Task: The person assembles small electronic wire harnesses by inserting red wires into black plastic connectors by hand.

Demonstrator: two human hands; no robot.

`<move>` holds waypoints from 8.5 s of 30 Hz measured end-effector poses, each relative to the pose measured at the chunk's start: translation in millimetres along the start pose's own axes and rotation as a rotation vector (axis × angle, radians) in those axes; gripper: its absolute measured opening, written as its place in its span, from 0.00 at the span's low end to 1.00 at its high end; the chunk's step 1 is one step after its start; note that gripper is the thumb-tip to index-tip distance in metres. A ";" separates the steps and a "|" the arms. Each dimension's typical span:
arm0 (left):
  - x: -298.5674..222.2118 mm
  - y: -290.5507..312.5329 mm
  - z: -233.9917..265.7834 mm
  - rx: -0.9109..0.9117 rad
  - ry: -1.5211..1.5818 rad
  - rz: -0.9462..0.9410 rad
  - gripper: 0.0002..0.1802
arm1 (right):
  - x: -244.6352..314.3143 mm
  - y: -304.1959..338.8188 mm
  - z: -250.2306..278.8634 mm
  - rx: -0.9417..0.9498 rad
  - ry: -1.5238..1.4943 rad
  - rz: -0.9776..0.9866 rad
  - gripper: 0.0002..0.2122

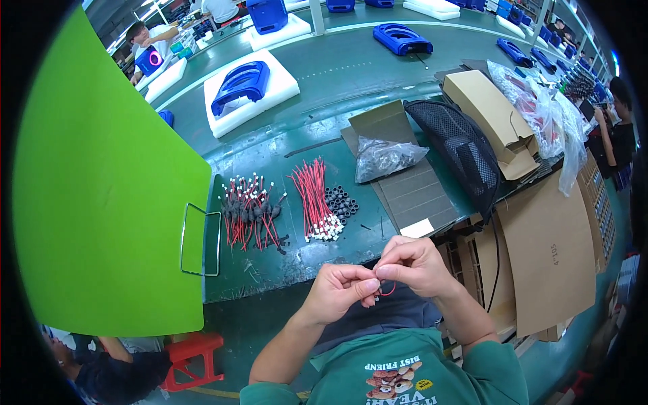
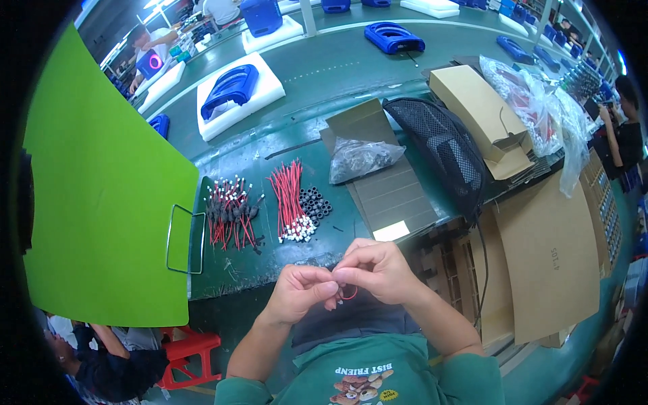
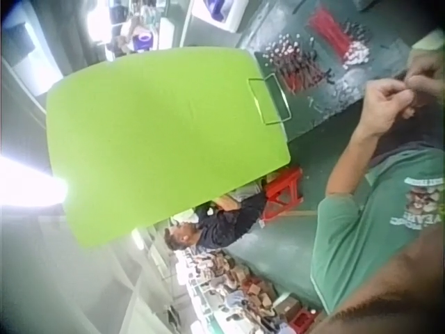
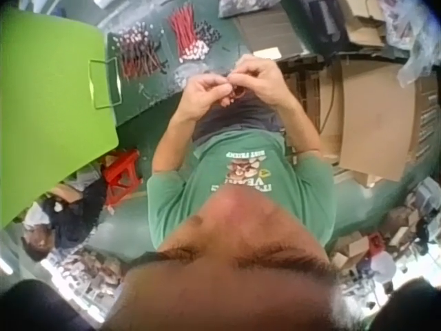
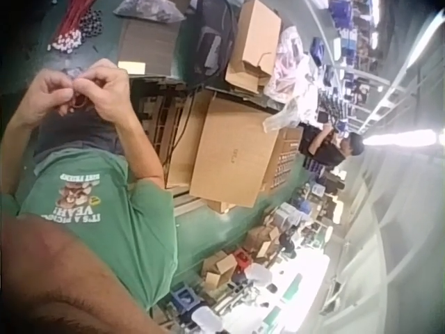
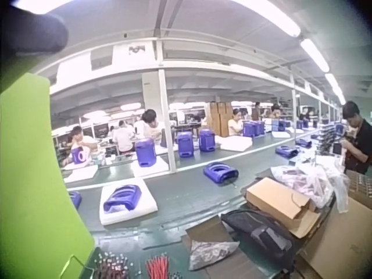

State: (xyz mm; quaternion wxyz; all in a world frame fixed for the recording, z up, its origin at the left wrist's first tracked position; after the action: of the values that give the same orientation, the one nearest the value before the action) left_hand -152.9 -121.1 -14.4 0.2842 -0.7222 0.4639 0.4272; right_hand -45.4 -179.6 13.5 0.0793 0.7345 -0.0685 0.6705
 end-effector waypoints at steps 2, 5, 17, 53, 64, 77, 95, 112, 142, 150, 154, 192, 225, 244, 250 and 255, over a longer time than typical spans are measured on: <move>0.4 0.4 -3.0 0.010 0.006 0.013 0.08 | 1.2 -0.7 -2.3 -0.020 -0.077 -0.019 0.06; 0.9 0.7 -3.0 -0.007 -0.004 0.021 0.08 | -2.1 -4.2 -2.3 -0.071 -0.199 -0.057 0.06; 2.6 2.0 3.4 -0.034 0.047 0.035 0.07 | -10.0 -2.8 -7.6 0.059 -0.339 -0.267 0.06; 14.9 4.4 -6.5 0.139 -0.155 0.117 0.08 | -14.5 9.2 3.9 -0.142 -0.584 -0.262 0.06; -46.2 -24.5 -22.8 -0.147 -0.817 -0.545 0.06 | 49.3 63.6 32.2 -0.463 0.290 0.550 0.08; 35.7 -47.3 -45.4 -0.030 0.266 -0.022 0.07 | 26.6 73.1 10.0 -0.303 0.686 0.817 0.12; 19.8 -62.2 -46.1 -0.041 -0.020 -0.172 0.06 | 15.1 27.3 78.6 -0.392 -0.094 0.017 0.10; 5.8 -25.9 -20.6 -0.183 0.238 -0.383 0.11 | 4.1 37.3 19.9 -0.416 -0.057 -0.007 0.05; 15.0 -21.6 -12.3 -0.219 0.414 -0.376 0.11 | -8.4 31.4 -0.6 -0.419 -0.245 -0.147 0.01; 24.2 -23.1 -12.6 -0.209 0.415 -0.327 0.09 | -31.2 26.7 -3.2 -0.321 -0.565 -0.302 0.06; 19.2 -20.7 -4.0 -0.255 0.290 -0.356 0.08 | -32.0 29.7 4.7 -0.357 -0.362 -0.243 0.04; 29.3 -34.5 -21.8 0.005 0.135 0.132 0.10 | 16.2 16.7 60.4 -0.559 0.039 0.084 0.05; 51.6 -85.0 -18.6 -0.179 -0.106 0.147 0.12 | -6.4 38.2 123.6 -0.885 0.693 0.071 0.04; 10.3 -51.1 -30.5 -0.255 -0.133 -0.247 0.08 | 58.8 62.5 35.6 -0.908 0.878 0.584 0.04; 14.7 -46.6 -20.4 -0.258 -0.096 -0.148 0.08 | 57.5 70.5 40.4 -0.966 0.690 0.591 0.04; 31.9 -41.1 -17.1 -0.223 0.029 0.018 0.09 | 68.0 73.0 18.8 -0.943 1.130 0.840 0.04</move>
State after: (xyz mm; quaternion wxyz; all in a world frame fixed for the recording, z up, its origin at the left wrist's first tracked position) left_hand -102.9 -131.7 -33.8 0.1915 -0.7512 0.4241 0.4682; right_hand -36.0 -254.5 81.3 0.1440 0.0924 -0.5582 0.8118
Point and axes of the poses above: each hand's wrist, its own y-axis away from the middle knuckle, its own z-axis out of the back of the hand, x = y × z, the point moved 7 cm from there along -y, towards the middle knuckle, and after that the axes turned 11 degrees about -z, right-handed, at the moved point
